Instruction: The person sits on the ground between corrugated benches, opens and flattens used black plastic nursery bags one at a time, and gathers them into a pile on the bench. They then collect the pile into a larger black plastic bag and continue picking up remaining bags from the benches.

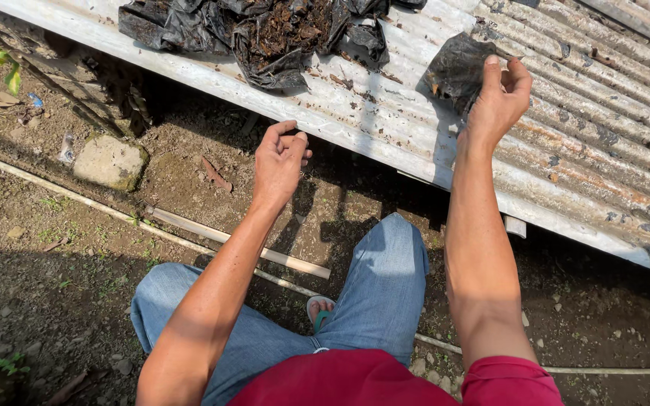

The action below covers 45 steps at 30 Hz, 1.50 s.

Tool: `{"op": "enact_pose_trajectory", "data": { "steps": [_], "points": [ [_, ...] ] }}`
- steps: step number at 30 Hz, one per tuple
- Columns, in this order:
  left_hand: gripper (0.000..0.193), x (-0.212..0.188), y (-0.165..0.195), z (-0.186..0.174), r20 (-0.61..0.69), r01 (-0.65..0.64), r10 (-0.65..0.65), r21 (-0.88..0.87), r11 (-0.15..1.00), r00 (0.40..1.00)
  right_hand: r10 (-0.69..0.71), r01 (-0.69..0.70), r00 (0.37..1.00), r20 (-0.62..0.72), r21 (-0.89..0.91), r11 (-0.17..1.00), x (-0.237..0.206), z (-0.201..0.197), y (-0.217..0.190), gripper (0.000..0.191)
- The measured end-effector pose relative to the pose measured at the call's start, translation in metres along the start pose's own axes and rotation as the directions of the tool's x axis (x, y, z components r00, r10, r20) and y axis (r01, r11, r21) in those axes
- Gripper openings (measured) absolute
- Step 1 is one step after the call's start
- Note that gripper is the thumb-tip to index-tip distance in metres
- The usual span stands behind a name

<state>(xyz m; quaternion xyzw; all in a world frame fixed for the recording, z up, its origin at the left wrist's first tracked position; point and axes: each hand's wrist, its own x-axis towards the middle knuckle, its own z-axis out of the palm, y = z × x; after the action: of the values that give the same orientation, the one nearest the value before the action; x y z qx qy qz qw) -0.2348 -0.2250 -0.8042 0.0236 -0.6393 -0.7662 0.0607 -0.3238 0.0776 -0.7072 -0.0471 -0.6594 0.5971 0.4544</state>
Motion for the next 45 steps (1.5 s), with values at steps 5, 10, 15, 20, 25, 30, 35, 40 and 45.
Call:
{"op": "enact_pose_trajectory", "data": {
  "steps": [5,10,15,20,25,30,35,40,45],
  "points": [
    [0.036,-0.023,-0.017,-0.023,-0.056,0.094,-0.099,-0.072,0.993,0.994,-0.066,0.225,0.909,0.411,-0.352,0.909,-0.032,0.052,-0.007,0.015],
    [0.036,-0.043,-0.022,-0.040,-0.114,0.108,-0.116,-0.074,0.991,0.987,-0.260,0.731,0.553,0.792,-0.311,0.607,-0.060,0.104,-0.013,0.023],
    [0.035,-0.049,-0.024,-0.048,-0.144,0.148,-0.163,-0.110,0.983,0.976,-0.197,0.541,0.765,0.613,-0.446,0.713,-0.055,0.110,-0.009,0.020],
    [0.037,-0.037,-0.020,-0.035,-0.100,0.141,-0.168,-0.230,0.963,0.981,0.197,-0.220,0.872,0.447,-0.003,0.976,-0.060,0.093,-0.006,0.021],
    [0.045,-0.017,0.008,-0.018,-0.078,0.057,-0.083,-0.286,0.957,0.994,0.267,-0.534,0.719,0.642,0.263,0.804,-0.103,0.087,-0.015,0.025],
    [0.053,0.003,0.025,-0.025,-0.174,-0.108,0.050,-0.344,0.933,0.984,0.273,-0.678,0.521,0.809,0.198,0.708,-0.142,0.086,-0.026,0.042],
    [0.025,0.011,0.007,-0.051,-0.213,-0.158,0.088,-0.341,0.927,0.973,0.324,-0.727,0.384,0.864,0.067,0.684,-0.160,0.096,-0.023,0.049],
    [0.020,-0.001,-0.011,-0.078,-0.302,-0.128,0.049,-0.248,0.960,0.952,0.382,-0.689,0.366,0.849,-0.029,0.725,-0.175,0.112,-0.010,0.027],
    [0.023,-0.015,-0.015,-0.094,-0.343,0.018,-0.134,-0.323,0.946,0.930,0.396,-0.651,0.380,0.836,-0.063,0.757,-0.195,0.128,-0.005,0.019]
  ]
}}
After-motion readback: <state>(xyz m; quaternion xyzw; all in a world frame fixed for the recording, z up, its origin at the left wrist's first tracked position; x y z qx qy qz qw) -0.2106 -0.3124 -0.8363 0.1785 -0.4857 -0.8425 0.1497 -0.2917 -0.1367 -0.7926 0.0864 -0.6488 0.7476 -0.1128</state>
